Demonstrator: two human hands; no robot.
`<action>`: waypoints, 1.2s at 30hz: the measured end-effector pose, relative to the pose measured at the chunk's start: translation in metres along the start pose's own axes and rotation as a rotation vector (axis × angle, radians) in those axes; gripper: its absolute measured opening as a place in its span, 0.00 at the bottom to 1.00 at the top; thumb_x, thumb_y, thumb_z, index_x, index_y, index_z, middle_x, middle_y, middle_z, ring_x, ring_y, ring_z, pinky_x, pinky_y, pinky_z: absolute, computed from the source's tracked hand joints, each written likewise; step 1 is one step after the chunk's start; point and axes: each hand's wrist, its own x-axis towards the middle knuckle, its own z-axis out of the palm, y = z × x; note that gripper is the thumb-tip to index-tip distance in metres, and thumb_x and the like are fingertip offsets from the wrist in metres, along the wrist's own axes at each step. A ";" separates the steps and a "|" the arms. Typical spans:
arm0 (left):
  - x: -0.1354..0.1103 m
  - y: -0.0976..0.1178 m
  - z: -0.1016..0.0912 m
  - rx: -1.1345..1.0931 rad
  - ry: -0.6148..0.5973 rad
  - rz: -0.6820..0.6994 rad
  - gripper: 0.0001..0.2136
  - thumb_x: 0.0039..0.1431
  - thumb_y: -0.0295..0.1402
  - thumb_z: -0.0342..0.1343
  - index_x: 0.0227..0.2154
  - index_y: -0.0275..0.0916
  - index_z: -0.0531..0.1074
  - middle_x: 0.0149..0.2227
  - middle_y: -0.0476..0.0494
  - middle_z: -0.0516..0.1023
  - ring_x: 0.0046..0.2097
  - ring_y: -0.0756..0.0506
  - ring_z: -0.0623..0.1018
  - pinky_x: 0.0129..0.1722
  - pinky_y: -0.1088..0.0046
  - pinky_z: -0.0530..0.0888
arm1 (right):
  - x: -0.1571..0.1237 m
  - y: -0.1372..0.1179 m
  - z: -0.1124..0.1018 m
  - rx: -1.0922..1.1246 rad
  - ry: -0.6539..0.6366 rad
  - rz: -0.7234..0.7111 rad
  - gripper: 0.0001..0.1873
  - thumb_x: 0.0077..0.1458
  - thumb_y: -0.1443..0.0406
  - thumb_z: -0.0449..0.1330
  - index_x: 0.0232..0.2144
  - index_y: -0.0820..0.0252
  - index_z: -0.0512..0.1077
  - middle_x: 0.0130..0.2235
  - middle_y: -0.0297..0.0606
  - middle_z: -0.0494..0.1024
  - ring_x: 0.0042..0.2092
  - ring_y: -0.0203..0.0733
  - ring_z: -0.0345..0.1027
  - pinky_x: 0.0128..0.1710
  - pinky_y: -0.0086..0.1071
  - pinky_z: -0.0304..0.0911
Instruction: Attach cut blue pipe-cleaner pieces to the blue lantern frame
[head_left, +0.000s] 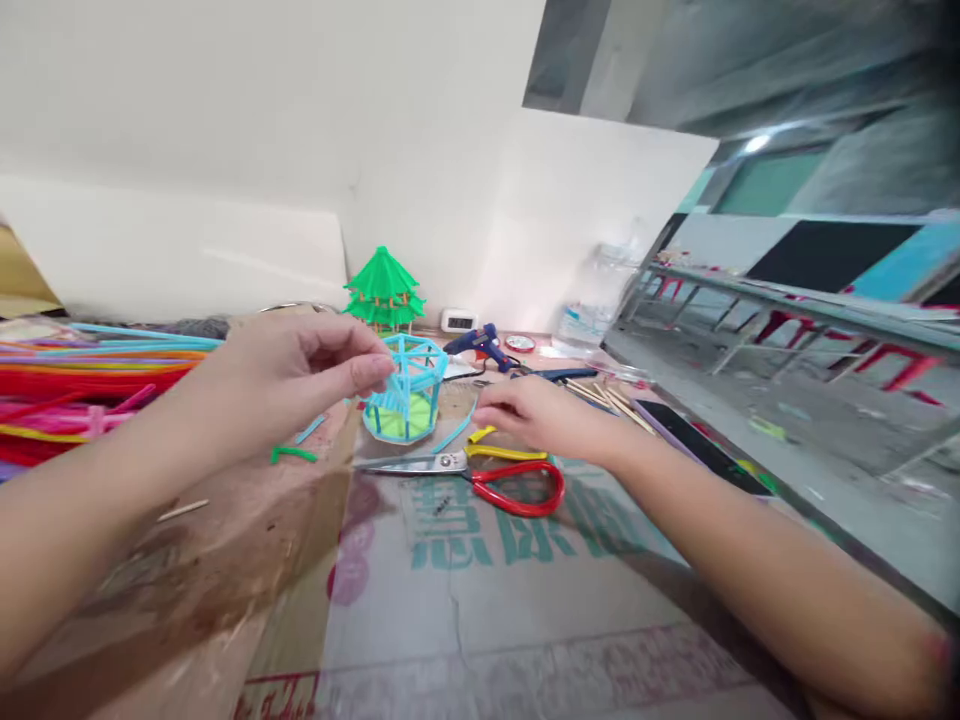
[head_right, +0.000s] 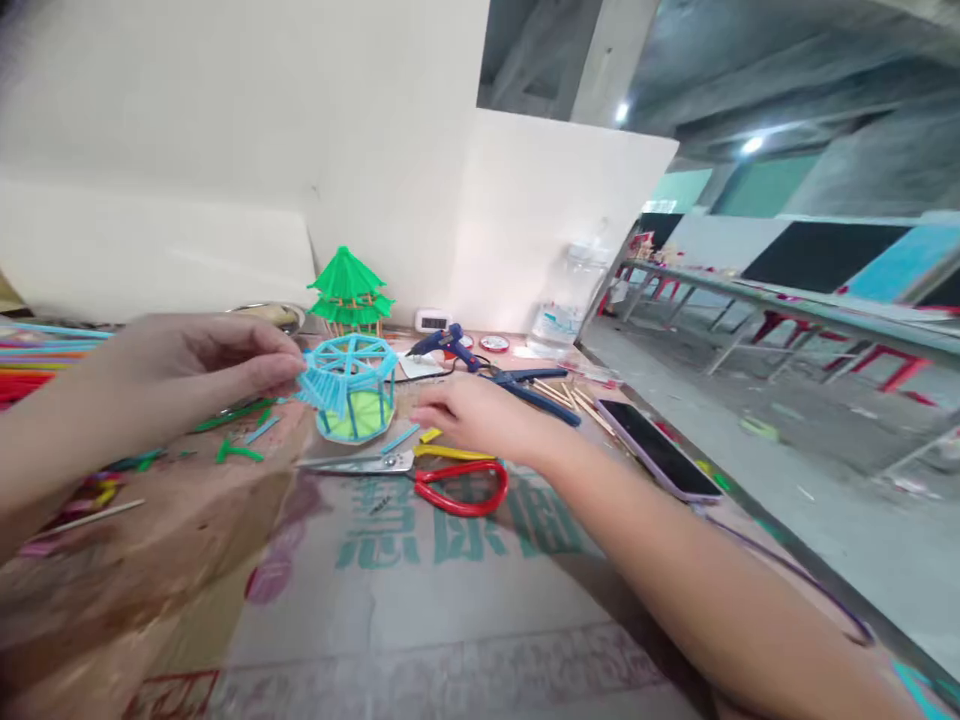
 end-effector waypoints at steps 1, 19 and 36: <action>0.000 -0.001 0.001 -0.020 0.017 -0.014 0.13 0.59 0.43 0.55 0.32 0.38 0.75 0.29 0.52 0.76 0.30 0.53 0.72 0.27 0.82 0.66 | -0.001 -0.001 -0.004 -0.012 0.049 0.021 0.17 0.63 0.59 0.50 0.27 0.62 0.70 0.24 0.31 0.67 0.27 0.32 0.57 0.27 0.27 0.48; -0.011 -0.014 0.058 0.187 -0.317 0.120 0.11 0.60 0.35 0.50 0.39 0.46 0.79 0.34 0.50 0.82 0.34 0.48 0.79 0.33 0.77 0.69 | -0.003 0.052 -0.003 -0.108 0.077 0.119 0.11 0.58 0.67 0.56 0.40 0.60 0.77 0.40 0.40 0.79 0.38 0.40 0.71 0.38 0.31 0.61; -0.015 -0.016 0.055 0.427 -0.435 0.120 0.10 0.56 0.38 0.54 0.29 0.44 0.80 0.25 0.47 0.78 0.31 0.45 0.74 0.31 0.72 0.63 | 0.020 0.024 0.053 -0.257 0.116 -0.090 0.06 0.60 0.70 0.55 0.37 0.65 0.72 0.39 0.44 0.74 0.41 0.42 0.65 0.43 0.34 0.58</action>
